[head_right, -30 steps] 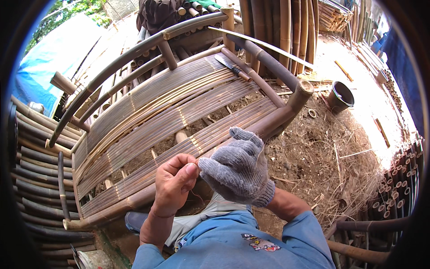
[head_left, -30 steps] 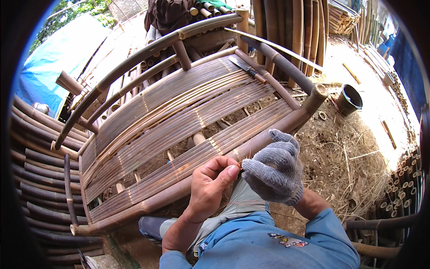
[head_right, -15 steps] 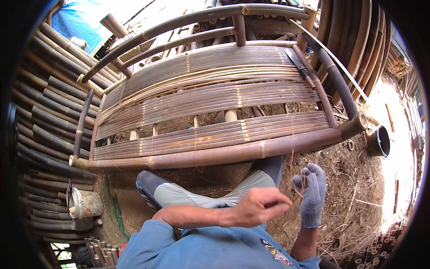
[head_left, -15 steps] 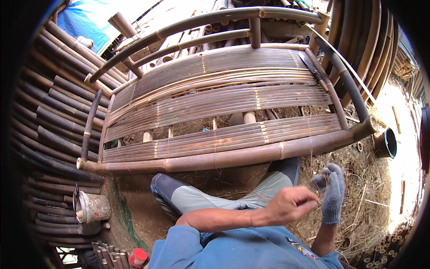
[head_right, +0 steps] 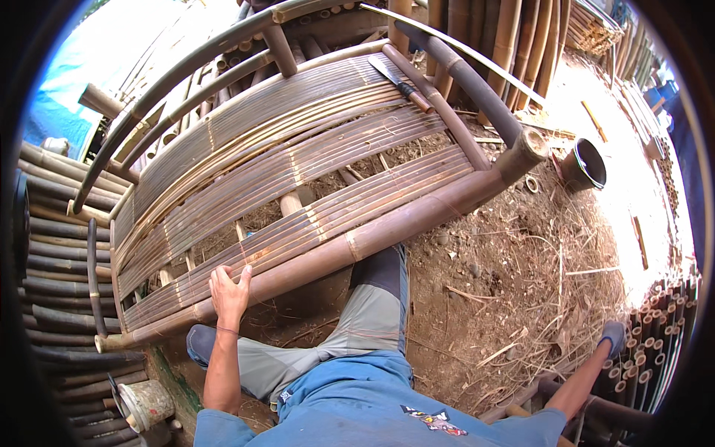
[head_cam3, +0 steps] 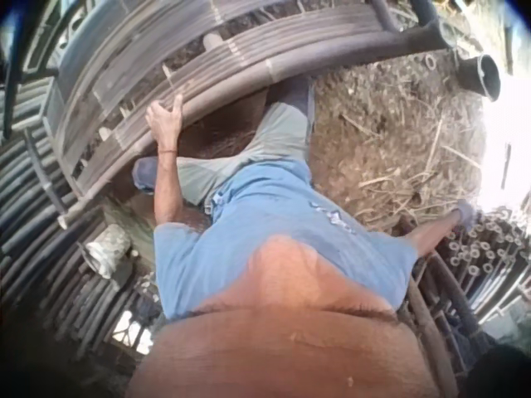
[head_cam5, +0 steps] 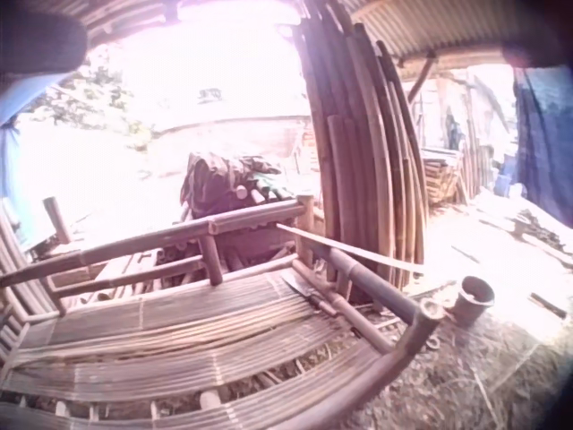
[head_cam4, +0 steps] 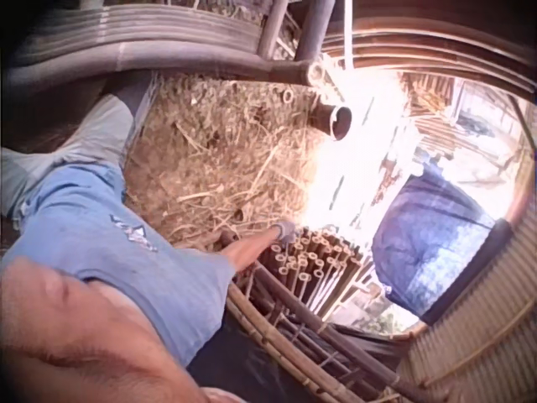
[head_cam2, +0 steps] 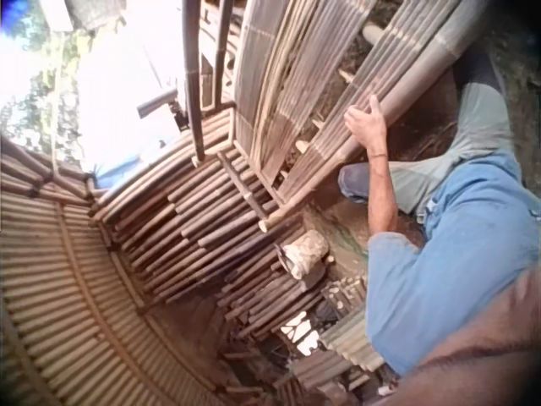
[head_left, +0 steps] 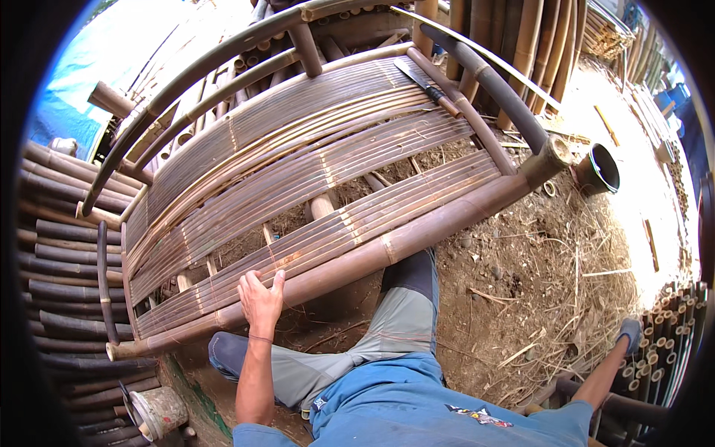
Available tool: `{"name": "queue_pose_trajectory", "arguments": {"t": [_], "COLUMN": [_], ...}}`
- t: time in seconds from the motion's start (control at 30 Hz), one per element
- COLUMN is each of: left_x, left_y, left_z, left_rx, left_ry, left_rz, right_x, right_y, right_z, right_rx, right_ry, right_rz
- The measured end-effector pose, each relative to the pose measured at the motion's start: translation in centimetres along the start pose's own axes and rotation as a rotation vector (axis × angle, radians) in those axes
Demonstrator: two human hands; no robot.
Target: The person sits on the ground and weaves thin bamboo strips into a bamboo frame using a thin cord. They pull the cord through the strips, tie knots, and adjust the woven sections by hand.
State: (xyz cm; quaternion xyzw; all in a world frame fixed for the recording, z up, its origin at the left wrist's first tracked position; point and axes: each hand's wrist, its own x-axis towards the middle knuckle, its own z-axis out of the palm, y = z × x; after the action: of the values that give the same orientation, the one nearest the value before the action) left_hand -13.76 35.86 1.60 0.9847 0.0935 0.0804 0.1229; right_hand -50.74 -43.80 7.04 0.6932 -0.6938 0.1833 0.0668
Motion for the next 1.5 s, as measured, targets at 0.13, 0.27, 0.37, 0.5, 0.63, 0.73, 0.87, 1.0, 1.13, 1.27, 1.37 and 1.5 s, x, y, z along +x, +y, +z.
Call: {"name": "queue_pose_trajectory", "arguments": {"t": [0.13, 0.27, 0.37, 0.5, 0.63, 0.73, 0.87, 1.0, 1.13, 1.27, 1.37, 1.5], "left_x": [0.2, -1.3, -5.6, -9.6, -5.6, 3.0, 9.5, 11.1, 11.6, 12.1, 12.0, 12.1], "left_y": [-0.4, 3.0, 6.7, 9.5, 4.6, -2.2, -8.8, -10.6, -10.8, -10.8, -10.8, -10.6], "left_z": [3.0, 1.7, -2.4, -6.8, -6.9, -3.6, 1.8, 4.1, 3.5, 3.5, 4.0, 4.2], "left_rx": [0.062, -0.421, -0.55, -0.521, -0.615, -0.481, -0.235, -0.251, -0.309, -0.341, -0.39, -0.376], "left_ry": [-0.195, -0.363, -0.34, -0.322, -0.263, 0.088, -0.26, -0.435, -0.558, -0.596, -0.561, -0.552], "left_rz": [0.029, -0.138, 0.078, 0.463, 0.656, 0.404, 0.182, 0.166, 0.138, 0.122, 0.115, 0.095], "right_x": [-13.0, -39.8, -54.4, -62.5, -63.2, -62.9, -63.6, -66.0, -67.2, -68.0, -70.6, -73.5], "right_y": [-13.4, -28.0, -35.9, -42.7, -46.4, -48.6, -51.2, -52.5, -50.0, -46.7, -45.2, -43.9], "right_z": [2.0, -1.1, -6.2, -11.5, -13.2, -13.8, -14.6, -13.9, -11.3, -9.4, -9.6, -10.7], "right_rx": [0.382, 1.069, 1.189, 0.489, 0.876, 1.444, 1.543, 0.625, 0.109, 0.179, 0.424, 0.587], "right_ry": [0.161, -0.855, -1.926, -2.382, -1.639, -1.31, -2.697, -0.538, -0.774, -0.799, -0.849, -0.674], "right_rz": [-0.632, -1.192, -0.91, -0.786, -1.449, -1.598, -0.751, -2.178, -1.978, -2.099, -2.186, -2.225]}}
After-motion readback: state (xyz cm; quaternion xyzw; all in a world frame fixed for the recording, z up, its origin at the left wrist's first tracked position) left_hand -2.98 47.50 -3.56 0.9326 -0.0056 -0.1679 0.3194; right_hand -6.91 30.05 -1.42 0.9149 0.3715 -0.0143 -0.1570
